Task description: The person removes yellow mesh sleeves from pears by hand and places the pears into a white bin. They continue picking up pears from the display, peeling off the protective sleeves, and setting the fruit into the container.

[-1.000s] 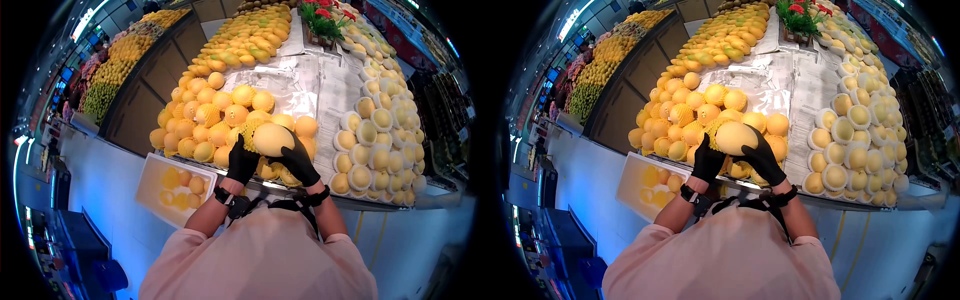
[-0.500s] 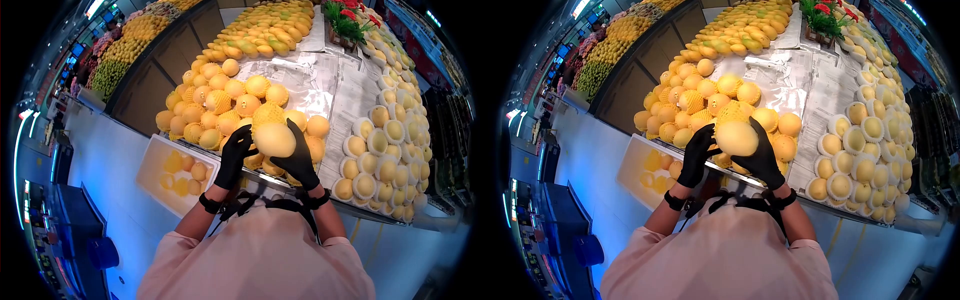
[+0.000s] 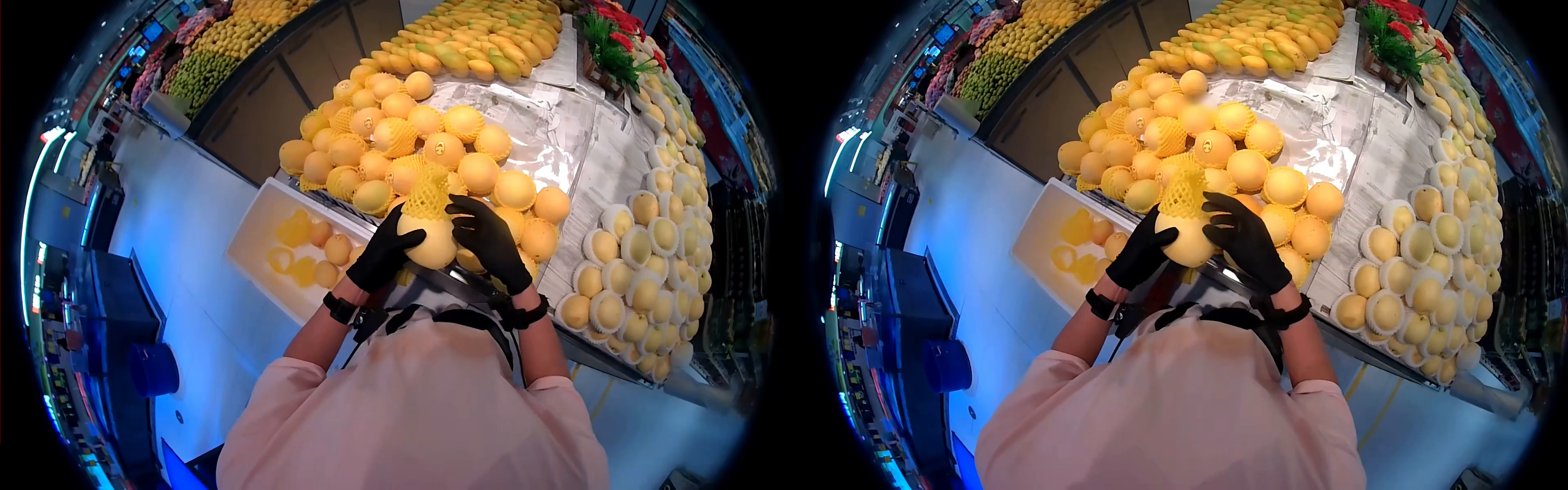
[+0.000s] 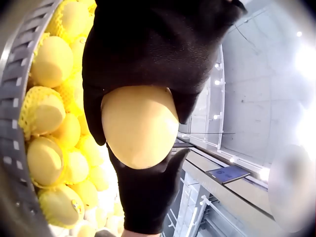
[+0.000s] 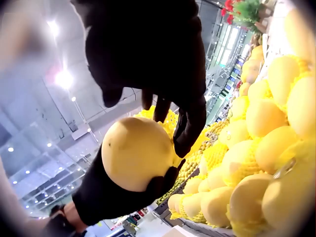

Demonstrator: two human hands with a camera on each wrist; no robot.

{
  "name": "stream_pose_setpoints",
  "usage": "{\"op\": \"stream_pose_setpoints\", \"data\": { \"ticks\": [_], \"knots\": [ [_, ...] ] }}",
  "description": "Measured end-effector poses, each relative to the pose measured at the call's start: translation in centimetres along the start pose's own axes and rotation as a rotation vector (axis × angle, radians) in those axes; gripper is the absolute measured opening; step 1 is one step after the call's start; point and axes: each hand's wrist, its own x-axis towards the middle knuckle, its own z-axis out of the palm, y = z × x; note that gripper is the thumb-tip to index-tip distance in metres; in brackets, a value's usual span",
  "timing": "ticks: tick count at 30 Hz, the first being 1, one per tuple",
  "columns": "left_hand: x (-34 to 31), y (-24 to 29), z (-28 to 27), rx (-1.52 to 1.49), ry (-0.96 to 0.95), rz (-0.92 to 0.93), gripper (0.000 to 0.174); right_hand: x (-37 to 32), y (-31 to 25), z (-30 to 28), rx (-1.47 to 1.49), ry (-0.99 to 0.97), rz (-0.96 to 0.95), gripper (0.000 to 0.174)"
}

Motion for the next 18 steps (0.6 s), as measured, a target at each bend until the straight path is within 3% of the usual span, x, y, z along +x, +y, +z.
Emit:
{"op": "stream_pose_setpoints", "data": {
  "ticks": [2,5,9,13,14,16,18],
  "knots": [
    [-0.8,0.2,-1.3,0.096,-0.049,0.018,0.076,0.7,0.0,0.5,-0.079,0.024,0.078,0.057],
    [-2.0,1.0,-3.2,0.259,-0.108,0.001,0.089,1.6,0.5,3.4,-0.363,0.043,0.006,0.049],
    [-4.2,1.4,-6.1,0.335,-0.096,-0.012,0.095,4.5,3.3,5.4,-0.464,0.069,-0.054,0.031],
    [-6.0,2.3,-8.8,0.319,-0.112,0.114,0.092,6.0,3.3,7.0,-0.339,0.134,0.088,0.026],
    [-6.5,2.1,-10.0,0.287,-0.099,0.110,0.094,6.3,2.8,7.9,-0.188,0.160,0.083,0.024],
    [-7.3,1.0,-13.2,0.227,-0.070,0.100,0.098,7.1,3.7,8.3,-0.239,0.162,0.033,0.024],
    [-8.9,0.7,-15.3,0.074,-0.007,0.110,0.092,7.5,3.7,10.0,-0.229,0.121,0.149,0.024]
  ]
}}
